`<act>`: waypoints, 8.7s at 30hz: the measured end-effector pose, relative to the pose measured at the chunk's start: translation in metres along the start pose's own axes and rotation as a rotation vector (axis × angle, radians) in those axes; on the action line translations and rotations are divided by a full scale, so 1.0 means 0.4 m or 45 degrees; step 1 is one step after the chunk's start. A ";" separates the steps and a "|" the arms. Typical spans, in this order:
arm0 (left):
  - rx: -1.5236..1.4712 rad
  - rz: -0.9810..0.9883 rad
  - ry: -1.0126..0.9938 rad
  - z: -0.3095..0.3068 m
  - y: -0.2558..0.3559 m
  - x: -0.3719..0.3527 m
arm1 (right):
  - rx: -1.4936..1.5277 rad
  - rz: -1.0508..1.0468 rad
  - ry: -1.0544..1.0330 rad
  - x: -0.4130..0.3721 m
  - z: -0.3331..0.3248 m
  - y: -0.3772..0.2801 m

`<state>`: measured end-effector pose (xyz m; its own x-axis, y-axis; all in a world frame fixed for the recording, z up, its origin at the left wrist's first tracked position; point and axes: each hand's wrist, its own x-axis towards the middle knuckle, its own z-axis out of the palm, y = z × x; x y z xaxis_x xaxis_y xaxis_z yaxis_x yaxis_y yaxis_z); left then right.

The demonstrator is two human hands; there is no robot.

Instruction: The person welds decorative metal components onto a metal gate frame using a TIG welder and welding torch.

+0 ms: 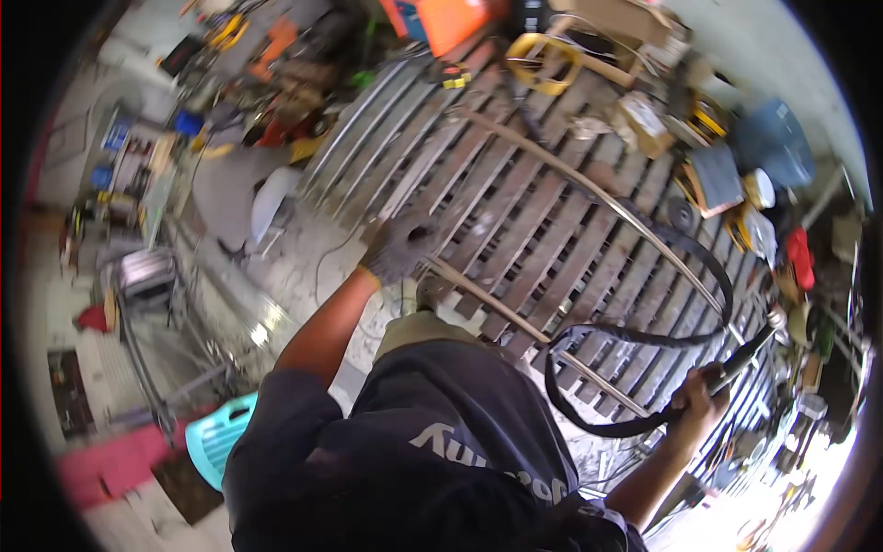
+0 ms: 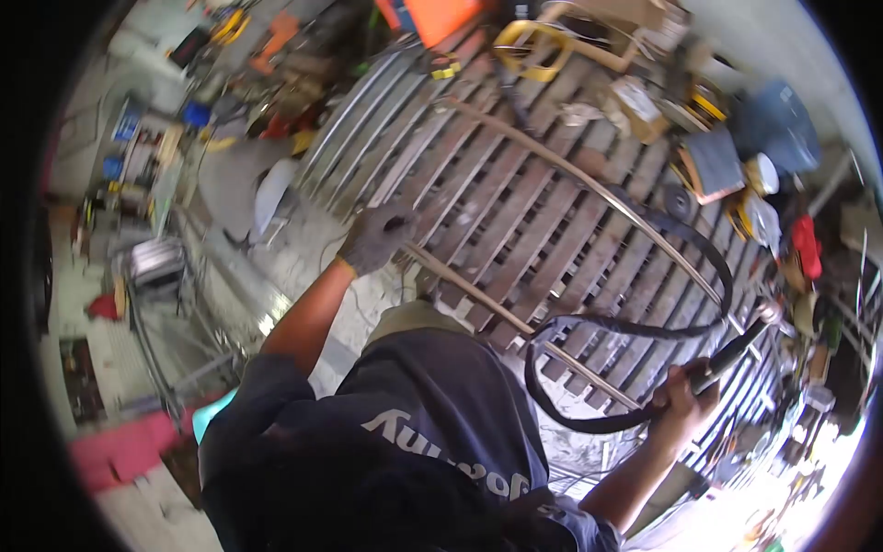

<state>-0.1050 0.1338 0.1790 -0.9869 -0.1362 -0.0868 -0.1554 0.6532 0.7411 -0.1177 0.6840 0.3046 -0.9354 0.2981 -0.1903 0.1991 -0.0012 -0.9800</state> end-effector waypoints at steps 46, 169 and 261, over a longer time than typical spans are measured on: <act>0.128 0.509 -0.222 -1.113 -0.716 -0.004 | -0.525 -0.132 -1.092 -0.339 1.947 0.022; -0.201 0.979 -0.778 -0.209 -0.743 0.628 | -1.513 -0.177 0.314 0.336 1.526 0.361; 0.029 1.100 -0.621 -0.202 -0.737 0.626 | -2.540 -0.460 -0.867 0.418 1.870 0.024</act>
<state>-0.3027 -0.1533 -0.0074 -0.6706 0.7119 0.2087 0.6303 0.3984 0.6664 -0.4910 0.0200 0.2200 -0.8351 -0.2496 -0.4901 -0.4310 0.8506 0.3013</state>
